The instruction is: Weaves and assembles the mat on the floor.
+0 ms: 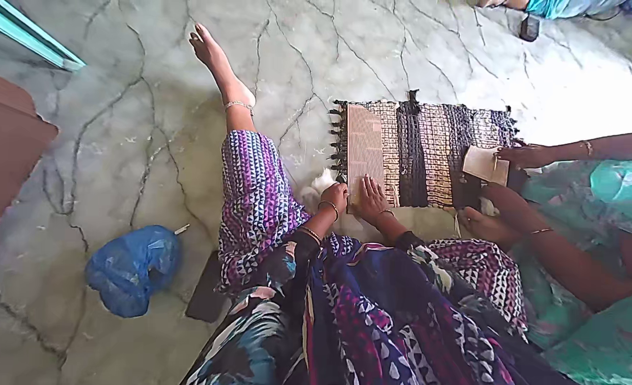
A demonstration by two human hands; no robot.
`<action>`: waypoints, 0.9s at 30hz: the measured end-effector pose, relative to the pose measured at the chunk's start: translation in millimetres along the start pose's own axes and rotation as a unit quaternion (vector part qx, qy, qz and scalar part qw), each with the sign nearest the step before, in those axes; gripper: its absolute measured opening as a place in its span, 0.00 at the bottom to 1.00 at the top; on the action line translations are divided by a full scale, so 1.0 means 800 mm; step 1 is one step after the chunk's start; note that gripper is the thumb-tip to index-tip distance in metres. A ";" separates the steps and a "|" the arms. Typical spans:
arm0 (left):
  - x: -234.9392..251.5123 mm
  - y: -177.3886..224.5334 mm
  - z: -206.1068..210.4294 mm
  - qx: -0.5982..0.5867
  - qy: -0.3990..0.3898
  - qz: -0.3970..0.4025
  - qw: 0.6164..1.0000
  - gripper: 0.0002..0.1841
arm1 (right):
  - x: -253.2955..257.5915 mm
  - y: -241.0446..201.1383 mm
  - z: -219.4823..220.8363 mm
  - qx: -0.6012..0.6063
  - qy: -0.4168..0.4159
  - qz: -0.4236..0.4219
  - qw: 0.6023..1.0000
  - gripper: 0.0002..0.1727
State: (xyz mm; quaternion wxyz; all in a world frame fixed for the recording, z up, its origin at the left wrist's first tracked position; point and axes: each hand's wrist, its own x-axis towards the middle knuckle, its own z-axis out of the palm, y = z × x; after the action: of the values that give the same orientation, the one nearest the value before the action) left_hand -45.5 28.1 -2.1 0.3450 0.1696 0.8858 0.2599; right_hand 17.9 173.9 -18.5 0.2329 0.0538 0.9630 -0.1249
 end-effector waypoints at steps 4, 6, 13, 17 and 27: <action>-0.005 0.000 -0.010 0.023 -0.061 -0.009 0.998 0.16 | -0.033 0.004 0.003 -0.009 -0.053 -0.006 0.999 0.56; -0.007 0.002 -0.017 0.042 -0.099 -0.006 0.994 0.17 | -0.055 0.013 0.005 -0.014 -0.080 -0.017 0.997 0.57; -0.013 0.005 -0.023 0.050 -0.081 -0.011 0.995 0.17 | -0.060 0.009 -0.041 0.014 -0.017 -0.012 1.000 0.41; -0.008 0.008 -0.019 0.050 -0.045 -0.009 0.998 0.18 | -0.020 0.008 -0.031 -0.004 -0.023 0.004 1.000 0.51; -0.011 0.006 -0.020 0.083 -0.137 0.010 0.987 0.17 | -0.077 0.013 0.004 -0.007 -0.092 -0.001 0.996 0.56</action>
State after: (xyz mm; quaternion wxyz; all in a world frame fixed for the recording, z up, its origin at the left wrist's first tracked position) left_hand -49.9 22.8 15.1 0.4456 0.2406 0.8467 0.1631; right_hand 75.4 180.6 5.0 0.3209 0.0399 0.9382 -0.1229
